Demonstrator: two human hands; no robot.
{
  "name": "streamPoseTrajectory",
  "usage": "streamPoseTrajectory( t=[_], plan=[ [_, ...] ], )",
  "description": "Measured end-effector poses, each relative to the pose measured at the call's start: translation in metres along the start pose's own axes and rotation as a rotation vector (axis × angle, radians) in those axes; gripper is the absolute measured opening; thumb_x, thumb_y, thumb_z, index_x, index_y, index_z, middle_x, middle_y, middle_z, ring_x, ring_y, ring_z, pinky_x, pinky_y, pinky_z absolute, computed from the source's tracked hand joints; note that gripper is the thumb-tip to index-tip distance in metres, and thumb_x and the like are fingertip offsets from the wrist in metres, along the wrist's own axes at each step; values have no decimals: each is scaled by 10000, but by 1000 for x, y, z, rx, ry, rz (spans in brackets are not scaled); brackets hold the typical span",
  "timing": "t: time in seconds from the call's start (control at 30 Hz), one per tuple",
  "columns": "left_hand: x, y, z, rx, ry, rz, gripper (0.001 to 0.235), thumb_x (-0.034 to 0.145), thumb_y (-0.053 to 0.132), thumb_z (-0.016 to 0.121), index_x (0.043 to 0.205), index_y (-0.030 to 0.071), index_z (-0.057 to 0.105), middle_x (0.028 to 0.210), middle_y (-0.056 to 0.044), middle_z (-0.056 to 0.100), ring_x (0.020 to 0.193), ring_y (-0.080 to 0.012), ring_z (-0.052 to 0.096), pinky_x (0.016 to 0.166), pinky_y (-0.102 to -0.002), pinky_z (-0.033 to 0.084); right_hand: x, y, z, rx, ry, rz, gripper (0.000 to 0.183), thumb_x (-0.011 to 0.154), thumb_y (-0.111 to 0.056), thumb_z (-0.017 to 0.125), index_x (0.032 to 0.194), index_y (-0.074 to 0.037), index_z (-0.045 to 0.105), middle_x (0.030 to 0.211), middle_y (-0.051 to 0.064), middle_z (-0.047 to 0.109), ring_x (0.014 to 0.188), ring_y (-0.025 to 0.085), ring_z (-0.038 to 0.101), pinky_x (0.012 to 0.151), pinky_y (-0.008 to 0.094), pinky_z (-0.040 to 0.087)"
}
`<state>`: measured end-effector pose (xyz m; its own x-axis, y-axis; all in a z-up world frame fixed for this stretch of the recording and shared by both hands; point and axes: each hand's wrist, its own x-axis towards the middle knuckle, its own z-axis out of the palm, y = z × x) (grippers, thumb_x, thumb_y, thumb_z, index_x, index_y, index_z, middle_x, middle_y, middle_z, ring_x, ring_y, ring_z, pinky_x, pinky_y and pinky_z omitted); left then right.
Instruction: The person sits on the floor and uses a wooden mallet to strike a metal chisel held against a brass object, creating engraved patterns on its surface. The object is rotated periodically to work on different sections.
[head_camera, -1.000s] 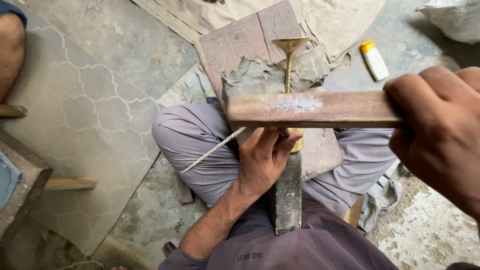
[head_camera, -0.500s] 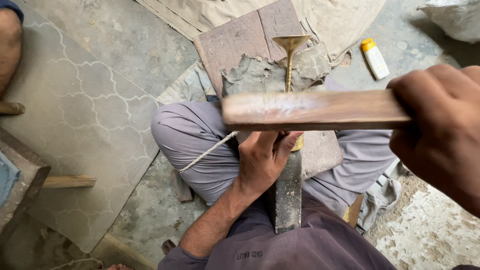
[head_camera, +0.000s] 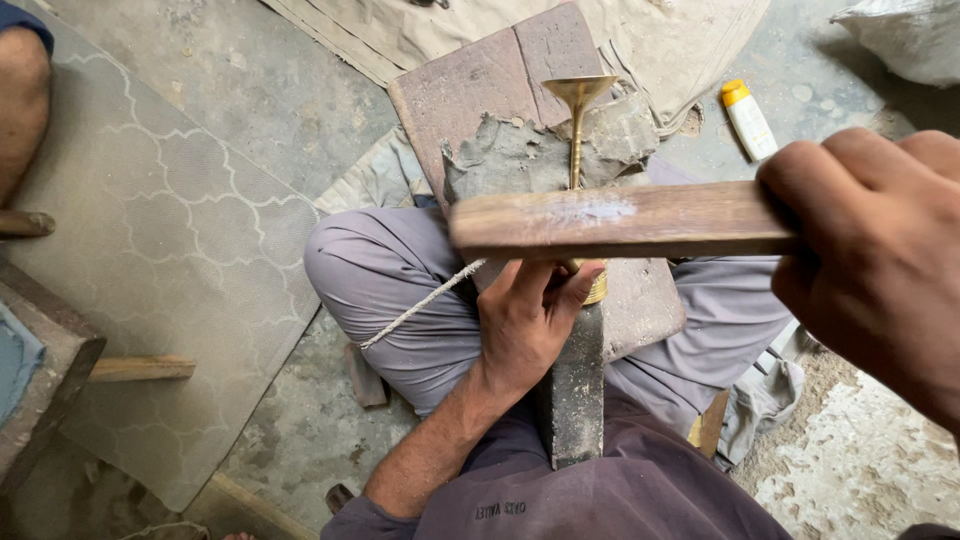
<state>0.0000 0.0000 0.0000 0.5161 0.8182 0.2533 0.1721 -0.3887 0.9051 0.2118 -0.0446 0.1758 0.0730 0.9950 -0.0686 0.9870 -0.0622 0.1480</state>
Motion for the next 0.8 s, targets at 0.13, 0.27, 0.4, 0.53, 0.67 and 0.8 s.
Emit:
streamPoseTrajectory(
  t=[0.13, 0.27, 0.4, 0.53, 0.67, 0.8],
  plan=[
    [-4, 1, 2, -18, 54, -21, 257, 1031, 299, 708, 1068, 62, 616, 837, -57, 639, 657, -123, 636, 529, -279, 539, 3, -5, -7, 197, -5, 85, 258, 890, -101, 804, 1085, -36, 648, 867, 97, 655, 733, 196, 648, 685, 336, 528],
    [-3, -1, -2, 21, 23, 8, 233, 1044, 273, 697, 1113, 56, 646, 812, -34, 656, 653, -126, 638, 551, -298, 529, 3, -5, -13, -25, -12, -30, 343, 738, -64, 838, 1044, -31, 687, 805, 103, 655, 683, 232, 634, 677, 380, 521],
    [-4, 0, -3, -58, 67, -10, 261, 1063, 277, 686, 1146, 44, 601, 915, -60, 659, 730, -137, 669, 585, -291, 567, -4, -7, -12, 267, 63, 95, 335, 826, -50, 817, 1115, -8, 652, 893, 124, 641, 773, 236, 647, 709, 362, 528],
    [-5, -3, -2, 71, 60, 121, 235, 1069, 278, 649, 1179, 74, 604, 931, -45, 682, 776, -164, 684, 644, -321, 580, -9, -7, -9, 20, -27, 7, 323, 743, -77, 833, 1033, -75, 690, 845, 83, 665, 723, 229, 641, 705, 361, 528],
    [-6, -8, 0, 77, 56, 76, 258, 1048, 270, 652, 1186, 55, 619, 874, -49, 689, 731, -168, 684, 615, -320, 575, -1, -7, -9, 0, -47, 19, 264, 784, -125, 813, 1000, -70, 673, 868, 77, 685, 751, 215, 656, 726, 348, 533],
    [-7, -12, 3, 24, 70, 83, 258, 1073, 283, 658, 1153, 44, 602, 902, -53, 711, 764, -148, 720, 640, -281, 621, 0, -11, -15, 7, 31, -12, 301, 737, -95, 803, 1010, -48, 686, 859, 107, 687, 727, 240, 652, 702, 365, 534]
  ],
)
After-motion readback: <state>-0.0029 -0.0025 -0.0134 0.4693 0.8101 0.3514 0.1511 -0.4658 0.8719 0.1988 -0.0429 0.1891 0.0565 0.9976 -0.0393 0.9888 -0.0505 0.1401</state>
